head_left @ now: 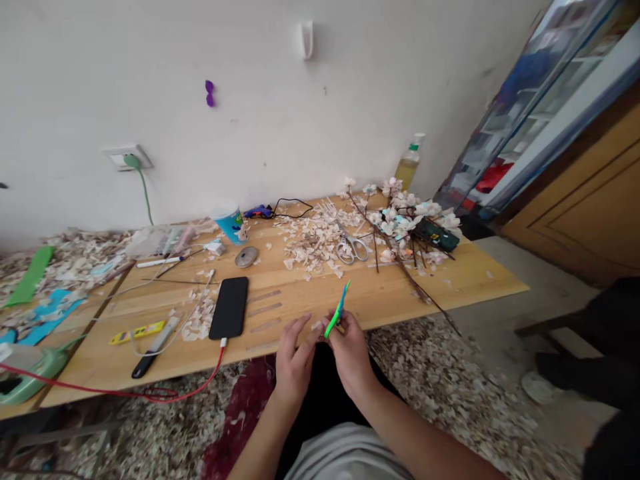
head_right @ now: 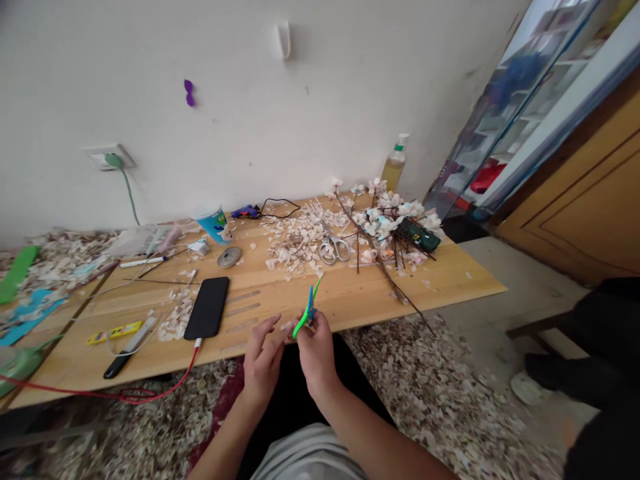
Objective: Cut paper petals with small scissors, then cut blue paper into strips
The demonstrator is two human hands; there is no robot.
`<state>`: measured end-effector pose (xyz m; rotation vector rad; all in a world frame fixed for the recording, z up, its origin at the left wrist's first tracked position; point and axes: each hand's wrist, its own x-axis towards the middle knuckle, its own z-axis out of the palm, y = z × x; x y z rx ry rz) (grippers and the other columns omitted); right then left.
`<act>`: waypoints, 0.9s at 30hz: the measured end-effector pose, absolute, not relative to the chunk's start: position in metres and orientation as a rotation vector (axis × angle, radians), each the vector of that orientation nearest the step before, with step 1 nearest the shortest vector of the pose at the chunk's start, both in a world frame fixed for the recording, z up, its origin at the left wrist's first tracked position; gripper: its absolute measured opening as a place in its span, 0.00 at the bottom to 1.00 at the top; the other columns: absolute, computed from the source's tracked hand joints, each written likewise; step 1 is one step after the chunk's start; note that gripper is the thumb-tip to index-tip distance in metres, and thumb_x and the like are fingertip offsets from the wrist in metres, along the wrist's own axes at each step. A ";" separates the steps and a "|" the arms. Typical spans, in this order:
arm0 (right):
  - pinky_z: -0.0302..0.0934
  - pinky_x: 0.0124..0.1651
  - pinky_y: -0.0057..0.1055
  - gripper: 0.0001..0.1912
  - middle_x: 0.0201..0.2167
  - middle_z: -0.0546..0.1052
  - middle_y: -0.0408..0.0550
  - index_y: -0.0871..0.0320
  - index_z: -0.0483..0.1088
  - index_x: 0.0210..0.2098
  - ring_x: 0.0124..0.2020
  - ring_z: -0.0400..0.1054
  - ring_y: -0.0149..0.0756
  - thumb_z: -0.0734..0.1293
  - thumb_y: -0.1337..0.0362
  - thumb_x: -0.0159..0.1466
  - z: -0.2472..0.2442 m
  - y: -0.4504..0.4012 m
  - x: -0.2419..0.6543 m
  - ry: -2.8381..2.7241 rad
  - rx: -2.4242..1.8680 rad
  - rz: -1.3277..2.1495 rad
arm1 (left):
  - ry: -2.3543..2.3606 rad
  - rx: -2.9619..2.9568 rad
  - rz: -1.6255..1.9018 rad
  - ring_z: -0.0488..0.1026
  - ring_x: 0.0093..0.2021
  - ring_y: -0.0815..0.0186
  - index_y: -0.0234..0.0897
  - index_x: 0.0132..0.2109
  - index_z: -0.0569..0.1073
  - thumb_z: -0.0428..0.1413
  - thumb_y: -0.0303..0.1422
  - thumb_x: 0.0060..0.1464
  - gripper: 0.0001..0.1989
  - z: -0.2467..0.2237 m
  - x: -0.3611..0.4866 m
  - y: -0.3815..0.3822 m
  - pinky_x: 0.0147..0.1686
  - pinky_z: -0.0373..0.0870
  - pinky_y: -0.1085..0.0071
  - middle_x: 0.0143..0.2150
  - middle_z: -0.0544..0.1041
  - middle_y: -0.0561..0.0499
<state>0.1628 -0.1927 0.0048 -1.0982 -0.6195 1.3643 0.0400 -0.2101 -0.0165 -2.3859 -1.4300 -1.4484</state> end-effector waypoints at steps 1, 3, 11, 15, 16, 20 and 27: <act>0.67 0.38 0.31 0.16 0.33 0.73 0.42 0.56 0.66 0.39 0.33 0.70 0.33 0.72 0.59 0.54 0.002 -0.193 0.163 -0.632 -1.111 1.351 | -1.431 -2.423 -1.439 0.68 0.57 0.55 0.46 0.57 0.72 0.53 0.20 0.57 0.24 -0.015 0.038 -0.212 0.52 0.69 0.54 0.57 0.71 0.42; 0.67 0.39 0.32 0.16 0.33 0.74 0.43 0.56 0.65 0.40 0.34 0.71 0.34 0.71 0.61 0.54 -0.003 -0.192 0.165 -0.678 -1.126 1.343 | -1.489 -2.492 -1.480 0.69 0.56 0.55 0.49 0.56 0.73 0.54 0.22 0.57 0.23 -0.011 0.036 -0.216 0.54 0.68 0.54 0.56 0.73 0.44; 0.68 0.42 0.35 0.18 0.33 0.76 0.44 0.54 0.61 0.45 0.37 0.74 0.37 0.67 0.62 0.57 -0.004 -0.173 0.192 -1.128 -1.117 1.329 | -2.664 -1.895 -2.641 0.75 0.42 0.60 0.39 0.48 0.78 0.62 0.36 0.52 0.16 0.017 0.049 -0.210 0.40 0.73 0.68 0.45 0.79 0.43; 0.67 0.42 0.34 0.16 0.35 0.76 0.44 0.53 0.63 0.45 0.38 0.73 0.37 0.66 0.64 0.56 0.004 -0.164 0.203 -1.384 -1.093 1.348 | -2.835 -1.968 -2.914 0.75 0.36 0.64 0.33 0.40 0.80 0.67 0.34 0.44 0.15 0.027 0.054 -0.197 0.36 0.72 0.72 0.38 0.80 0.45; 0.67 0.41 0.34 0.16 0.35 0.76 0.44 0.53 0.64 0.44 0.37 0.73 0.37 0.66 0.64 0.56 0.006 -0.163 0.205 -1.404 -1.095 1.345 | -2.841 -1.979 -2.931 0.75 0.35 0.65 0.32 0.38 0.80 0.68 0.33 0.43 0.14 0.028 0.054 -0.195 0.36 0.72 0.73 0.37 0.80 0.45; 0.67 0.39 0.32 0.15 0.34 0.75 0.44 0.54 0.64 0.43 0.33 0.72 0.35 0.68 0.62 0.57 0.011 -0.167 0.207 -1.299 -1.144 1.290 | -2.959 -1.612 -3.141 0.76 0.33 0.68 0.30 0.38 0.79 0.68 0.28 0.41 0.13 0.028 0.055 -0.192 0.36 0.73 0.74 0.35 0.81 0.45; 0.63 0.35 0.30 0.13 0.32 0.71 0.42 0.55 0.61 0.43 0.31 0.68 0.34 0.66 0.58 0.62 0.009 -0.217 0.205 -1.393 -1.298 1.324 | -2.715 -0.315 -3.797 0.76 0.33 0.70 0.32 0.36 0.77 0.65 0.21 0.45 0.10 0.027 0.066 -0.192 0.40 0.74 0.74 0.34 0.80 0.49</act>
